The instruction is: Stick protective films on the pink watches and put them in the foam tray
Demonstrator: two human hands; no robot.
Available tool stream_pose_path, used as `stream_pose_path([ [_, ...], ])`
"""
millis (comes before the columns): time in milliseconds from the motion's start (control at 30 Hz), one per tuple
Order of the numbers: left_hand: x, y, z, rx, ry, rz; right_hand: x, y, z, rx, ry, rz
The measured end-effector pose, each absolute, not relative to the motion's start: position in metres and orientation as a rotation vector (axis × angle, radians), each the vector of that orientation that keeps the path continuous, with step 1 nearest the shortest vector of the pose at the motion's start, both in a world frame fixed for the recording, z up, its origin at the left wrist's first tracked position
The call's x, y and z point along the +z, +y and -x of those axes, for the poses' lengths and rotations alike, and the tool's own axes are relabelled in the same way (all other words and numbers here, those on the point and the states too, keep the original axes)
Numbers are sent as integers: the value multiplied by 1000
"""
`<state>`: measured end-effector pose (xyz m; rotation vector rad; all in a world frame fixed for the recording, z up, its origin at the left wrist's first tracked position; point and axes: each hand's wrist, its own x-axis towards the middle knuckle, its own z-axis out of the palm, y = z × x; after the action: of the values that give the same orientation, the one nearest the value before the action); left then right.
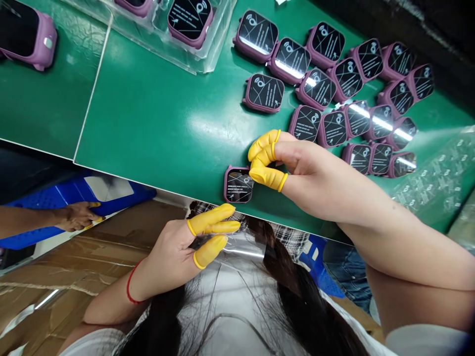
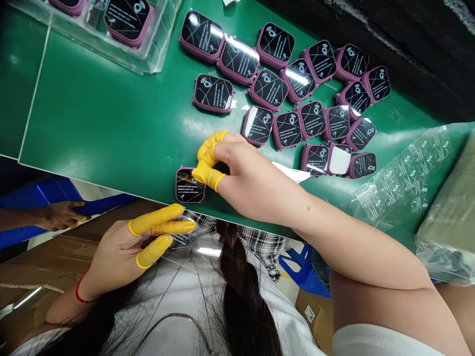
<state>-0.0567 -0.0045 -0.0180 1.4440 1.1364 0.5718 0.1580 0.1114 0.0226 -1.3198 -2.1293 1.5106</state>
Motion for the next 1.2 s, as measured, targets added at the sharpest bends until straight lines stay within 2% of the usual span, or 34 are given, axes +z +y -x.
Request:
stream_pose_path([
  [533, -23, -4, 57, 656, 1080, -1442, 18, 110, -161, 1498, -2037, 1340],
  [733, -21, 1, 59, 659, 1125, -1477, 18, 107, -167, 1348, -2024, 1425],
  [1200, -17, 4, 50, 674, 1223, -947, 18, 110, -174, 1216, -2258, 1335],
])
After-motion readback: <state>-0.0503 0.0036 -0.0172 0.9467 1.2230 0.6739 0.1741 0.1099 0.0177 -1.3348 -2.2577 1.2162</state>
